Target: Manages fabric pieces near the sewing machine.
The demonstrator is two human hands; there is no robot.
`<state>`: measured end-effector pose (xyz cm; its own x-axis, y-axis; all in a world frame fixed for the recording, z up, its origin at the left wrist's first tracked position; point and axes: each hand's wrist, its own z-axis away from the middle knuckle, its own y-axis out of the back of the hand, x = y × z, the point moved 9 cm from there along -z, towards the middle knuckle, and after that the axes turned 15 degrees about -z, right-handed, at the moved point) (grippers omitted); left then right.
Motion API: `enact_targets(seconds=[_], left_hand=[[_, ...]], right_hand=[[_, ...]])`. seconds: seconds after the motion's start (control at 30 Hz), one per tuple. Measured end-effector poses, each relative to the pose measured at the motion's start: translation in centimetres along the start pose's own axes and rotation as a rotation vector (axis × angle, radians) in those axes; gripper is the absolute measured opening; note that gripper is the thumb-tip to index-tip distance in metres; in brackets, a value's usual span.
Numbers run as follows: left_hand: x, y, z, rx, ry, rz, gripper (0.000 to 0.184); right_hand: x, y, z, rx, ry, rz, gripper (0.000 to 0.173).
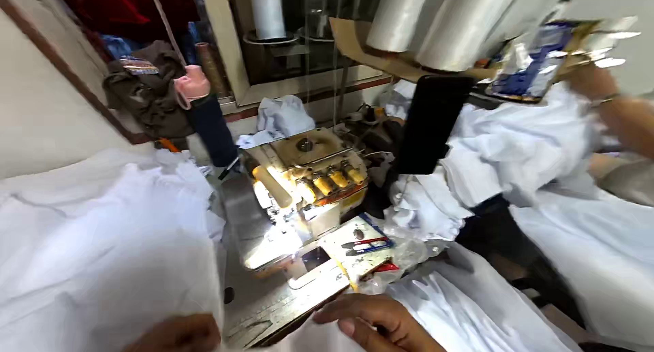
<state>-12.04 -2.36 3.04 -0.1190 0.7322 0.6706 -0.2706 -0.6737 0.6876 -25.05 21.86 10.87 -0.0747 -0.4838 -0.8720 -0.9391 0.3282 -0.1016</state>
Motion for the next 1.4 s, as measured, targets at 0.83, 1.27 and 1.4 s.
enact_targets(seconds=[0.83, 1.27, 1.4], left_hand=[[9.0, -1.5, -4.9, 1.100, 0.140, -0.939, 0.031], [0.4, -4.9, -4.8, 1.069, 0.513, -0.317, 0.078], [0.9, -4.8, -4.5, 1.042, 0.544, -0.401, 0.039]], right_hand=[[12.1, 0.4, 2.9, 0.225, -0.244, -0.230, 0.048], [12.7, 0.6, 9.0, 0.502, -0.389, -0.164, 0.047], [13.6, 1.3, 10.6, 0.647, -0.469, -0.119, 0.045]])
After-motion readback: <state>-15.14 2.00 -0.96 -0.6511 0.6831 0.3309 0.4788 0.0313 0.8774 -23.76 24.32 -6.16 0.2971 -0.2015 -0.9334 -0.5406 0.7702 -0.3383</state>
